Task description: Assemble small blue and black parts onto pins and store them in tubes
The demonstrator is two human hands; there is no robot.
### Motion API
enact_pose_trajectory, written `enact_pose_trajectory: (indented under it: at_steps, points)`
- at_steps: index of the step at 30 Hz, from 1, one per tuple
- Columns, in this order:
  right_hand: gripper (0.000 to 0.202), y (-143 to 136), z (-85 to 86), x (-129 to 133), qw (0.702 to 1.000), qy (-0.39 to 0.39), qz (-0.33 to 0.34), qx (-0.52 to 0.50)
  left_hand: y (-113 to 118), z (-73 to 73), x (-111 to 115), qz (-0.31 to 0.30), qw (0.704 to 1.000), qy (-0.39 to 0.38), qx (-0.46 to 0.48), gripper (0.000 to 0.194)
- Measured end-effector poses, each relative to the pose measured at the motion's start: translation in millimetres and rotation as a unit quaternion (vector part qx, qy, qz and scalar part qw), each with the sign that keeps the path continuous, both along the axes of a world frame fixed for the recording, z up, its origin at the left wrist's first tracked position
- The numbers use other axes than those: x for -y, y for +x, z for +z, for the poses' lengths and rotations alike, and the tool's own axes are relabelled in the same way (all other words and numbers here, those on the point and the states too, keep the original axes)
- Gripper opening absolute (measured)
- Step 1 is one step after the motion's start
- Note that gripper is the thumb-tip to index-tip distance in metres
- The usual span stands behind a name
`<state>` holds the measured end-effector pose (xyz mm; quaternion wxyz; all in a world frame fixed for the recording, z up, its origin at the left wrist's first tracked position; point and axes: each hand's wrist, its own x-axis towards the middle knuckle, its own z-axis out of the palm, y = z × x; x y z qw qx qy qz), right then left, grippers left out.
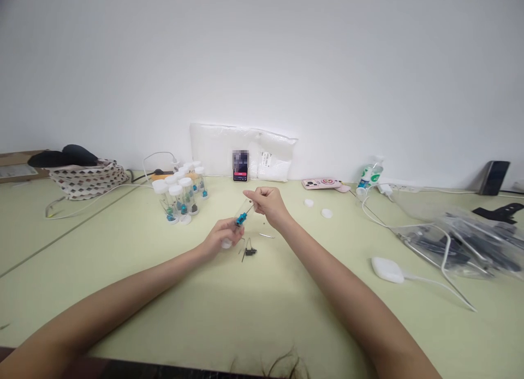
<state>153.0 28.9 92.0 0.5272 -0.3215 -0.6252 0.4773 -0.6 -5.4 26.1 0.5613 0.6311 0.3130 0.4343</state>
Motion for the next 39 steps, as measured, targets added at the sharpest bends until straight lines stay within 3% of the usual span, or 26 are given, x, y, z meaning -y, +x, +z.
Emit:
enact_pose_trajectory:
  at_steps: [5,12,20,23,26,29,32,35,39]
  points:
    - [0.046,1,-1.1,0,1.0,-0.011,0.01,-0.012,0,-1.7,-1,-0.007,0.999,-0.004,0.037,0.014]
    - [0.047,4,-4.7,-4,1.0,-0.002,0.018,-0.005,1,-0.8,3,0.009,1.0,-0.015,0.019,0.014]
    - [0.039,0,-4.5,3,0.997,0.06,-0.012,0.039,-3,0.3,-3,0.001,1.0,-0.008,0.015,0.015]
    - [0.036,-1,-2.2,2,0.997,0.054,0.005,0.048,-8,2.9,-8,0.024,0.999,0.012,0.02,0.016]
    - [0.038,6,-5.3,-4,0.995,0.045,-0.028,0.081,-16,1.6,-16,0.092,0.995,0.044,0.017,0.017]
    - [0.033,24,-18.3,-12,0.964,0.059,-0.024,0.257,-24,-6.0,-27,0.178,0.981,0.066,0.023,0.021]
    - [0.017,45,-38.4,-14,0.892,0.059,0.049,0.445,-28,-16.1,-37,0.243,0.968,0.068,0.01,0.026]
    - [0.008,59,-58.2,-11,0.85,0.079,0.017,0.521,-30,-23.8,-42,0.257,0.963,0.074,-0.002,0.026]
    - [0.01,60,-76.2,1,0.843,0.105,-0.008,0.528,-29,-28.6,-40,0.244,0.964,0.098,-0.034,0.025]
